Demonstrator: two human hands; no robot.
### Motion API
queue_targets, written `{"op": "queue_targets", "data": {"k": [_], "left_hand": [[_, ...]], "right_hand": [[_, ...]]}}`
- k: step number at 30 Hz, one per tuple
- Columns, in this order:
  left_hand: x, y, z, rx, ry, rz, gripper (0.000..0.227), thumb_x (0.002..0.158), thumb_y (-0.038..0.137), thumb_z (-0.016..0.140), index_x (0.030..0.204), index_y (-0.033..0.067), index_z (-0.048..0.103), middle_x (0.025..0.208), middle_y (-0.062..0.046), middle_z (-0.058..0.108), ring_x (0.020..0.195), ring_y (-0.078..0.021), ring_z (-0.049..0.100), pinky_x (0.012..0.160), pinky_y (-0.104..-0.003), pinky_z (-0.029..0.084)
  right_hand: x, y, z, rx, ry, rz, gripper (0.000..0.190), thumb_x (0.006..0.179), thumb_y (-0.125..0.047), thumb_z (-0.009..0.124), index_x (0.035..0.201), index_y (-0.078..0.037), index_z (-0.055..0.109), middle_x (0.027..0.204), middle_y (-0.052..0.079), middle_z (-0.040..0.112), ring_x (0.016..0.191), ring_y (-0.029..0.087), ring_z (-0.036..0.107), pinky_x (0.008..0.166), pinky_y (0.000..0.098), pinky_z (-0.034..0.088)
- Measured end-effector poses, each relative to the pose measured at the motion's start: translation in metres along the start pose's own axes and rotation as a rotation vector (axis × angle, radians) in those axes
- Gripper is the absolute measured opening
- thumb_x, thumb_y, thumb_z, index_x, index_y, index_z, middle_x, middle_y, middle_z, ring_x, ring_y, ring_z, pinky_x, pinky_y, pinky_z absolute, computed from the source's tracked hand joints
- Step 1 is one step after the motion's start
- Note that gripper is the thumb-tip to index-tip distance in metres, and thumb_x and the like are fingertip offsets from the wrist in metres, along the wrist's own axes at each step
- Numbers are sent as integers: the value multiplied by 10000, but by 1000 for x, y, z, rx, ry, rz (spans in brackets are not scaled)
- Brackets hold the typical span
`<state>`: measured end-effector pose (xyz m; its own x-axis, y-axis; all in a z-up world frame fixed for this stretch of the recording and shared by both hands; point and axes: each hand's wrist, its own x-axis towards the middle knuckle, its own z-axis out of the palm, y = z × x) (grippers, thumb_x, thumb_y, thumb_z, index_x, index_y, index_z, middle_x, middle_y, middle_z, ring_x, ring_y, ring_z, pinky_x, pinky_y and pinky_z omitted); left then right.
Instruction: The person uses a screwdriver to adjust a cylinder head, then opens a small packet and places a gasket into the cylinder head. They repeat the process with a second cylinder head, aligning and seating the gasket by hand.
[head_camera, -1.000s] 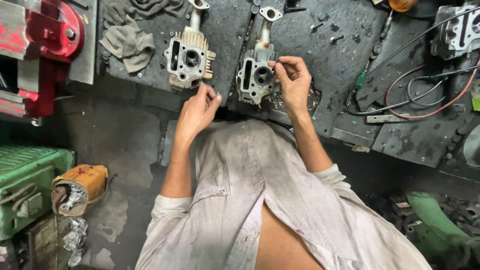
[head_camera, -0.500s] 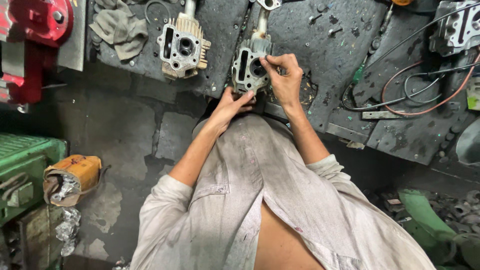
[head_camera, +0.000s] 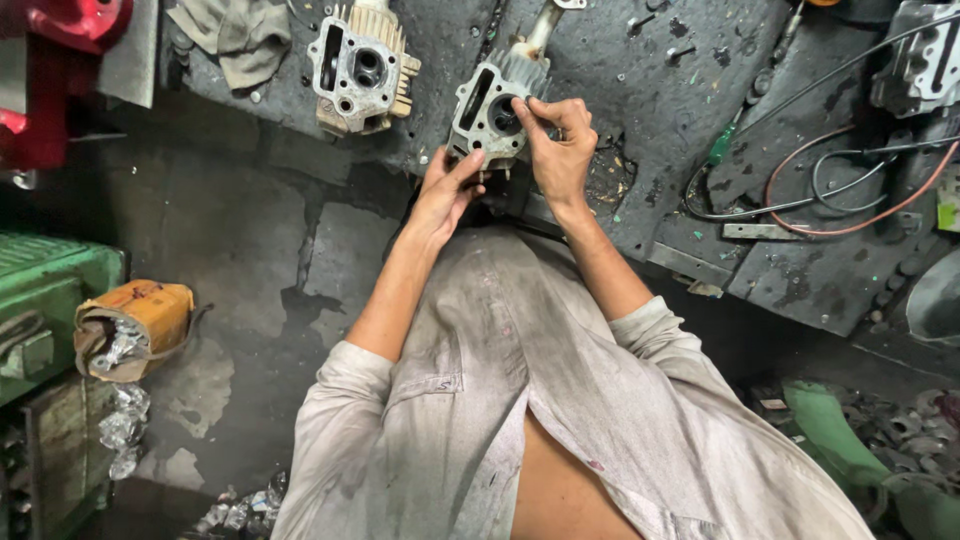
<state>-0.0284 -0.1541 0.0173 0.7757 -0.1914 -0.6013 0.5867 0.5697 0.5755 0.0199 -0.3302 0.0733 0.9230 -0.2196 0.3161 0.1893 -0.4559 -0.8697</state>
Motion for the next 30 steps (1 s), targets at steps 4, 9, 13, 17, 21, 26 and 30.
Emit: {"op": "queue_targets", "data": {"k": [4, 9, 13, 17, 21, 26, 30], "left_hand": [[10, -13, -7, -39, -26, 25, 428, 902, 201, 821, 1246, 139, 575, 1027, 8, 636, 842, -96, 584, 635, -257, 452], [13, -21, -6, -155, -16, 46, 425, 913, 186, 841, 1221, 151, 550, 1026, 10, 623, 867, -109, 573, 673, -286, 475], [6, -7, -2, -130, 7, -24, 452, 865, 222, 811, 1228, 155, 551, 1085, -6, 661, 960, -131, 642, 745, -314, 556], [2, 5, -3, -89, -14, -34, 474, 862, 210, 818, 1217, 94, 525, 1123, -57, 660, 1024, -180, 666, 848, -394, 618], [3, 13, 1, -19, -4, -70, 468, 874, 215, 807, 1218, 85, 518, 1080, -70, 654, 967, -192, 658, 815, -388, 601], [3, 12, -5, -28, -20, -84, 441, 895, 206, 807, 1206, 77, 523, 1057, -69, 658, 939, -178, 654, 785, -355, 580], [6, 14, -6, -62, -48, -114, 439, 889, 183, 813, 1203, 84, 521, 1046, -62, 658, 913, -159, 650, 758, -331, 557]], "right_hand": [[4, -4, -3, -69, -17, -87, 164, 866, -88, 899, 901, -50, 744, 845, 45, 684, 806, 181, 597, 793, 337, 436], [7, -10, -3, -145, -95, -259, 181, 869, -62, 887, 947, -97, 728, 940, 26, 708, 979, 218, 588, 921, 380, 414], [8, -11, -15, -183, -179, -290, 243, 828, -71, 798, 1054, -99, 713, 1304, 145, 607, 1260, 343, 482, 1101, 480, 325], [-6, -10, -16, -271, -203, -247, 286, 896, -116, 781, 1179, -130, 742, 1551, 159, 457, 1445, 386, 395, 1230, 515, 288], [-23, -16, -7, -346, -179, -352, 335, 898, -112, 753, 1232, -113, 723, 1522, 182, 470, 1424, 402, 398, 1203, 524, 308], [-27, -13, -8, -293, -228, -154, 350, 954, -116, 746, 1297, -72, 691, 1503, 106, 547, 1426, 349, 464, 1218, 483, 375], [-19, -19, -6, -331, -205, -164, 299, 919, -128, 787, 1209, -82, 730, 1449, 114, 562, 1368, 340, 479, 1168, 477, 396]]}}
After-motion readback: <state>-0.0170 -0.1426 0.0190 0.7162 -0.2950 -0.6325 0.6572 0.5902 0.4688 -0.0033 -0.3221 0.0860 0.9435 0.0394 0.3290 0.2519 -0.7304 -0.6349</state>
